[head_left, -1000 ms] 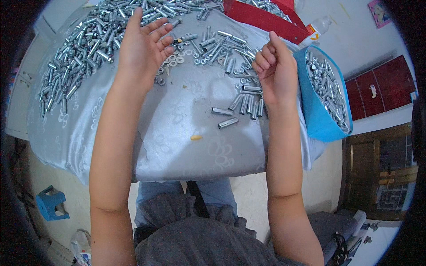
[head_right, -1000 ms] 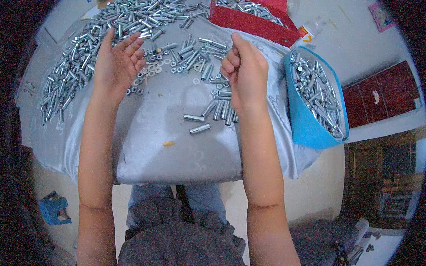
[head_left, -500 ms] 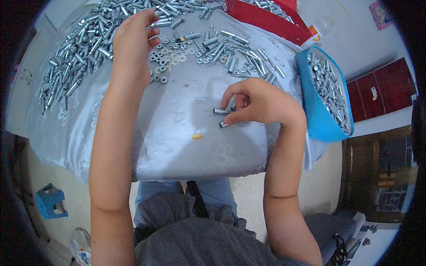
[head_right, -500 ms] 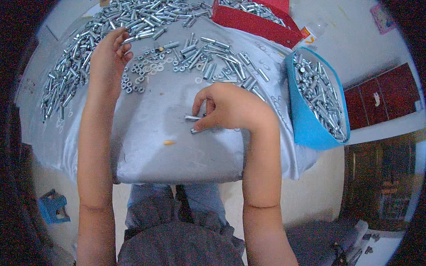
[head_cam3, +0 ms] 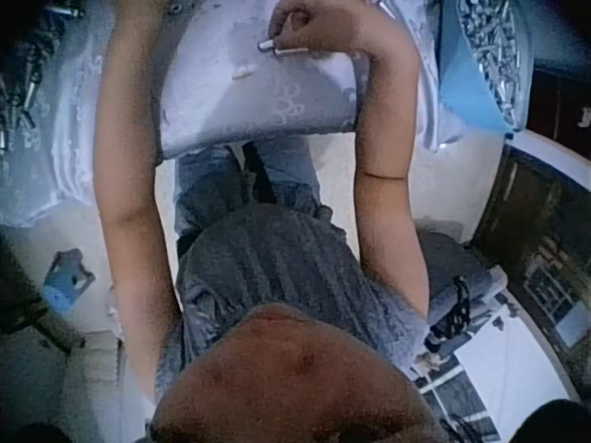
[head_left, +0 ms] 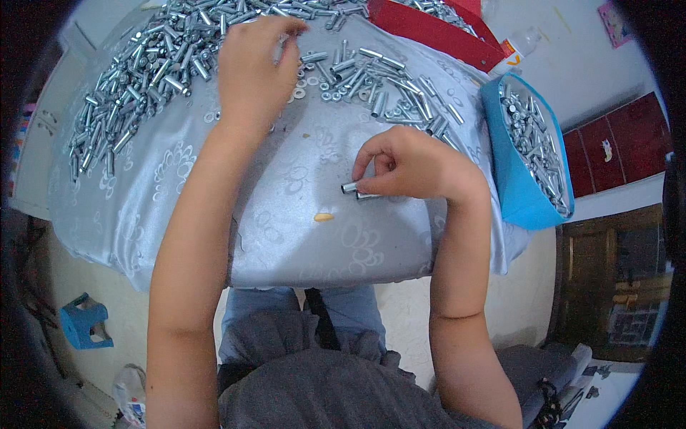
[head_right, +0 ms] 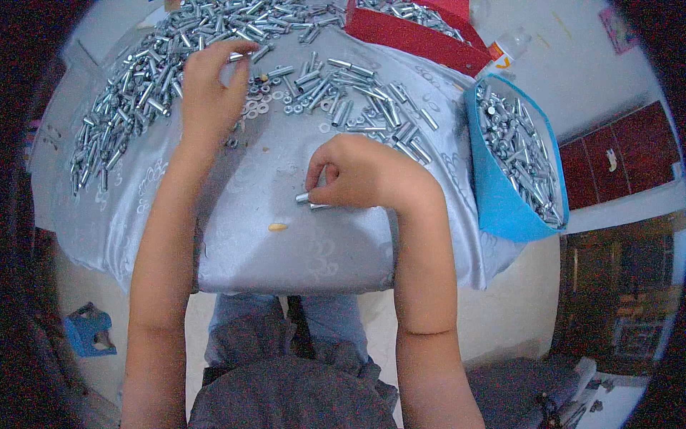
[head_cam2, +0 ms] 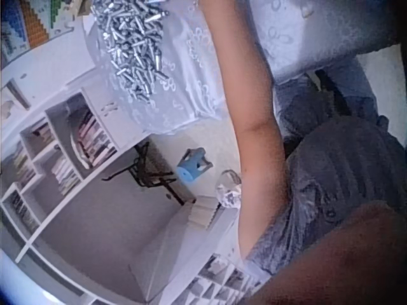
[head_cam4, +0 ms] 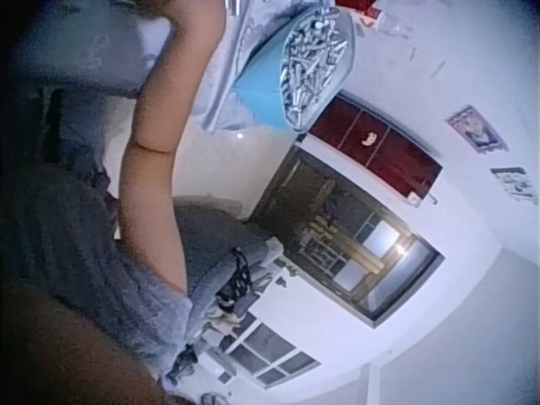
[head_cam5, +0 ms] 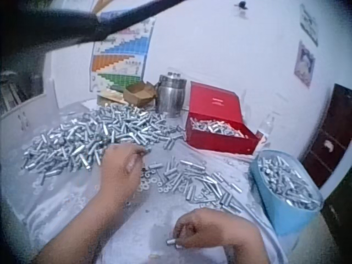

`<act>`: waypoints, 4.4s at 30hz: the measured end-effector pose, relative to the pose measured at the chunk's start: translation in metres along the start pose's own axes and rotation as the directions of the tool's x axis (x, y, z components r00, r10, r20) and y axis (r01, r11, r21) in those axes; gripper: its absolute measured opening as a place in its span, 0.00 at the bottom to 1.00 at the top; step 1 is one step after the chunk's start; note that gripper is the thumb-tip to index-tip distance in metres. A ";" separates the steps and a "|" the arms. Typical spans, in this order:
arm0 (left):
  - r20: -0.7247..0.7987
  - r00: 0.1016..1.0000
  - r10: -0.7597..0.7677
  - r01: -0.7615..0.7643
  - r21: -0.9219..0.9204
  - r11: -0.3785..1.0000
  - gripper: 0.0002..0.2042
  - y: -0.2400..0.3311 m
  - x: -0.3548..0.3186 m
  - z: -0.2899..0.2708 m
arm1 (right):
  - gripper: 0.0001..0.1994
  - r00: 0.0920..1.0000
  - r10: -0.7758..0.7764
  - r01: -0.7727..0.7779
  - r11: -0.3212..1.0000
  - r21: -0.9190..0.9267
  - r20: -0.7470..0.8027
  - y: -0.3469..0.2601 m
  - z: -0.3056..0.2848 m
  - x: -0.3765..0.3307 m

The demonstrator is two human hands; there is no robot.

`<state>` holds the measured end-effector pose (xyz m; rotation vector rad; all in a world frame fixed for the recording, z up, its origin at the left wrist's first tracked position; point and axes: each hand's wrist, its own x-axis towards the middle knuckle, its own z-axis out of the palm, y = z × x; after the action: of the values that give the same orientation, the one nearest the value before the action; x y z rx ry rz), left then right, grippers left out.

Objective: The person sits at a table and repeatedly picks up small metal bolts and washers. They insert the washers into the bolts by hand and place the completed assemblies into a pile on the table.

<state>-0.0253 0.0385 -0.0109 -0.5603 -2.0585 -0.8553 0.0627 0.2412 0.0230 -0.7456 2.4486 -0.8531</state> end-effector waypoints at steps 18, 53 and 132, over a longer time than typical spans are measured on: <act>0.461 0.878 0.132 -0.265 0.237 0.935 0.10 -0.008 -0.020 0.019 | 0.10 0.945 -0.191 0.128 0.963 -0.238 -0.265 0.015 0.007 0.013; 0.350 0.836 -0.423 0.518 -0.758 0.396 0.13 0.057 -0.008 0.000 | 0.11 0.607 0.050 0.587 0.646 0.489 -0.793 -0.001 -0.003 0.025; 0.829 0.479 -0.290 0.819 -0.540 -0.193 0.08 0.057 -0.015 -0.006 | 0.08 0.675 0.045 0.421 0.796 0.434 -0.736 0.005 0.004 0.033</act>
<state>0.0230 0.0711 0.0012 -0.2948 -1.7338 -3.1364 0.0383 0.2230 0.0098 -0.4850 2.4587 -2.2286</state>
